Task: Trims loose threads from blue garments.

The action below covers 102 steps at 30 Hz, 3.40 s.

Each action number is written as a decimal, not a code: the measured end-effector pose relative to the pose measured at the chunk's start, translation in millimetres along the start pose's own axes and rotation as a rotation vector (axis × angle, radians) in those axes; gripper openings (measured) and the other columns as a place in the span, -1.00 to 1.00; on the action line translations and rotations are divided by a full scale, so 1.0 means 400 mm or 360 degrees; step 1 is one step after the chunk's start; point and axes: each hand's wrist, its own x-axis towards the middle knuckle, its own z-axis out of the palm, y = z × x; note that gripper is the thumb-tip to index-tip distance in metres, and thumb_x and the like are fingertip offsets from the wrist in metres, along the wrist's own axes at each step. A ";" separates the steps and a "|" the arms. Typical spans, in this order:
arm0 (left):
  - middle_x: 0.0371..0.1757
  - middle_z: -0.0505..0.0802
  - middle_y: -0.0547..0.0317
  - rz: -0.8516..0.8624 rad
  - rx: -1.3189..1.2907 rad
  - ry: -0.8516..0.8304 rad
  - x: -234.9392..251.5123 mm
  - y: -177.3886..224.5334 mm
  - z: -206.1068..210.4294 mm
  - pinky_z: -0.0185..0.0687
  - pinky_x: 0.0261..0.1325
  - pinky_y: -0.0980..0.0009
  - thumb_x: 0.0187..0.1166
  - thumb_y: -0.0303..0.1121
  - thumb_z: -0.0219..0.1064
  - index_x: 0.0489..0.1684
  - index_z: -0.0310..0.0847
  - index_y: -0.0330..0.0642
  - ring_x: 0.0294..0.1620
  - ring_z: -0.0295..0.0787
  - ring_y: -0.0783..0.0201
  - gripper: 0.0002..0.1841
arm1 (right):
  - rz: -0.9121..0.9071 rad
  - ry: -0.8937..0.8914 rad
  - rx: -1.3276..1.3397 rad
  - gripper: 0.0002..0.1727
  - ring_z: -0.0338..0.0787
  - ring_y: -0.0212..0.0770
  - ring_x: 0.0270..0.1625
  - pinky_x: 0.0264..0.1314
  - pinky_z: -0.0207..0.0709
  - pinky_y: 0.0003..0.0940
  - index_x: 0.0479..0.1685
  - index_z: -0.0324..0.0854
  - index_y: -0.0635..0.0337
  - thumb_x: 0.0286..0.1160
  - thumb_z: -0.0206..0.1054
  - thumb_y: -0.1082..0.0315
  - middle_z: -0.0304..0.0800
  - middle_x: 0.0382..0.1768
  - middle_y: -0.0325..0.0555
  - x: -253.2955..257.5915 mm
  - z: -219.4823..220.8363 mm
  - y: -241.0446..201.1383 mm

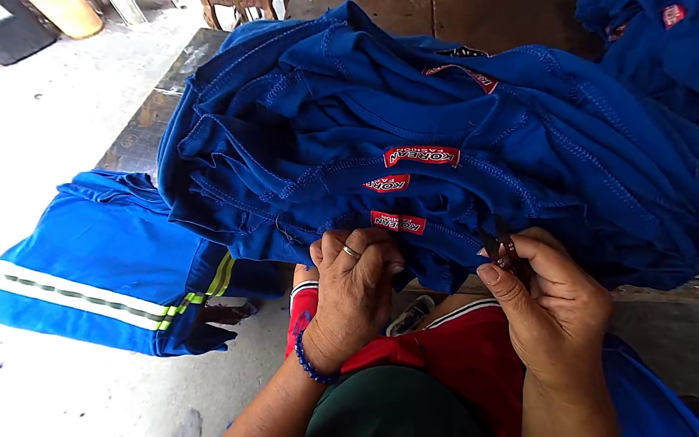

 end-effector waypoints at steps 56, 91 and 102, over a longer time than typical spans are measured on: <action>-0.20 0.72 0.33 0.0010 -0.0029 0.0695 -0.053 -0.070 -0.084 0.27 0.22 0.41 0.72 -0.29 0.29 -0.15 0.78 -0.05 -0.01 0.54 0.42 -0.85 | -0.0570 -0.0617 -0.1004 -0.60 0.67 -0.21 -0.39 -0.40 0.43 -0.37 -0.12 0.85 0.24 0.69 0.25 0.08 0.75 -0.41 -0.05 0.120 0.130 -0.058; -0.48 0.62 0.33 -0.0255 -0.0096 0.0718 -0.060 -0.069 -0.081 0.23 0.08 0.40 0.67 -0.32 0.29 -0.28 0.65 -0.09 -0.32 0.45 0.47 -0.88 | -0.0726 -0.0725 -0.0971 -0.64 0.64 -0.19 -0.44 -0.43 0.42 -0.36 -0.18 0.84 0.25 0.66 0.27 0.14 0.71 -0.46 -0.05 0.140 0.162 -0.056; -0.51 0.57 0.30 -0.0198 0.0048 0.0704 -0.051 -0.056 -0.082 0.21 0.05 0.38 0.64 -0.29 0.33 -0.31 0.68 -0.08 -0.35 0.41 0.43 -0.86 | -0.0938 -0.0711 -0.1308 -0.66 0.61 -0.06 -0.53 -0.56 0.31 -0.24 -0.23 0.79 0.26 0.71 0.19 0.22 0.58 -0.53 -0.05 0.142 0.217 -0.095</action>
